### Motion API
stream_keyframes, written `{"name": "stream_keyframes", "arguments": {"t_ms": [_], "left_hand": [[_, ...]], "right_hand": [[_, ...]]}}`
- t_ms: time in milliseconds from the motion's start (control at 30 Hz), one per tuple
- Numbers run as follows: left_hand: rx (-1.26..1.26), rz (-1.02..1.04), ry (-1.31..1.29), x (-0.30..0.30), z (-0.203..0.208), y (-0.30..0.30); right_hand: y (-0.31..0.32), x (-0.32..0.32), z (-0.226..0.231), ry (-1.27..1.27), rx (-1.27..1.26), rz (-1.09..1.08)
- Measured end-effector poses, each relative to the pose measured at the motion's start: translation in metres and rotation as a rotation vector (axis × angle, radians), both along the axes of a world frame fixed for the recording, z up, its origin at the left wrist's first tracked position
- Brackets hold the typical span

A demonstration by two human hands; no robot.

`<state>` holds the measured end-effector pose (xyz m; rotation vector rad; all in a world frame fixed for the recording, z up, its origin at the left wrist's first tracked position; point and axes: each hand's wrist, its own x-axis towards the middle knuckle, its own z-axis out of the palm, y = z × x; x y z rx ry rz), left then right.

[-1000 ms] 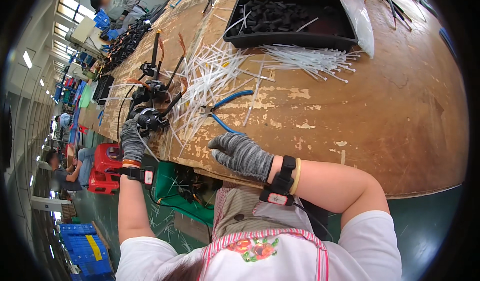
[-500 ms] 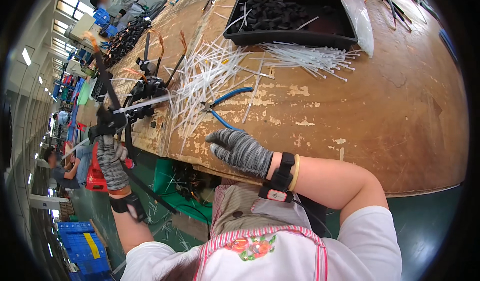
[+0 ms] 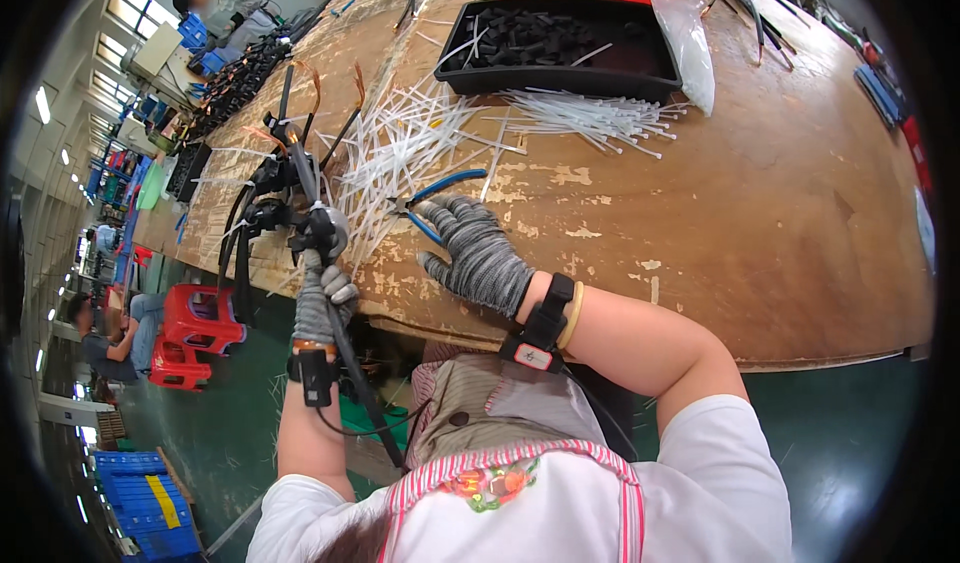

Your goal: The recorder uses zip ties and pliers to bundle and secure electrical wires during the assembly of a wire harness component.

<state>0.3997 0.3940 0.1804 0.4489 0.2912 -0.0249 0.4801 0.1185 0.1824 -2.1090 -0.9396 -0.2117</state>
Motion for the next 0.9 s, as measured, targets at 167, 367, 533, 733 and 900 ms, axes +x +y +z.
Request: {"name": "stream_keyframes", "arguments": {"t_ms": [167, 367, 533, 733, 900], "left_hand": [[0.146, 0.138, 0.174, 0.014, -0.013, 0.0], [0.038, 0.244, 0.228, 0.009, -0.016, -0.003], [-0.053, 0.207, 0.122, 0.005, -0.016, -0.002], [-0.04, 0.186, 0.098, 0.005, -0.012, -0.002], [-0.106, 0.133, 0.042, 0.006, -0.021, 0.004]], "right_hand": [[-0.002, -0.005, 0.007, 0.049, -0.364, -0.084], [0.002, 0.024, 0.037, -0.016, -0.697, -0.136], [0.013, 0.051, 0.058, 0.103, -0.87, 0.031], [0.034, 0.053, 0.066, 0.126, -0.969, 0.038], [0.045, 0.052, 0.064, 0.05, -0.971, 0.008]]}}
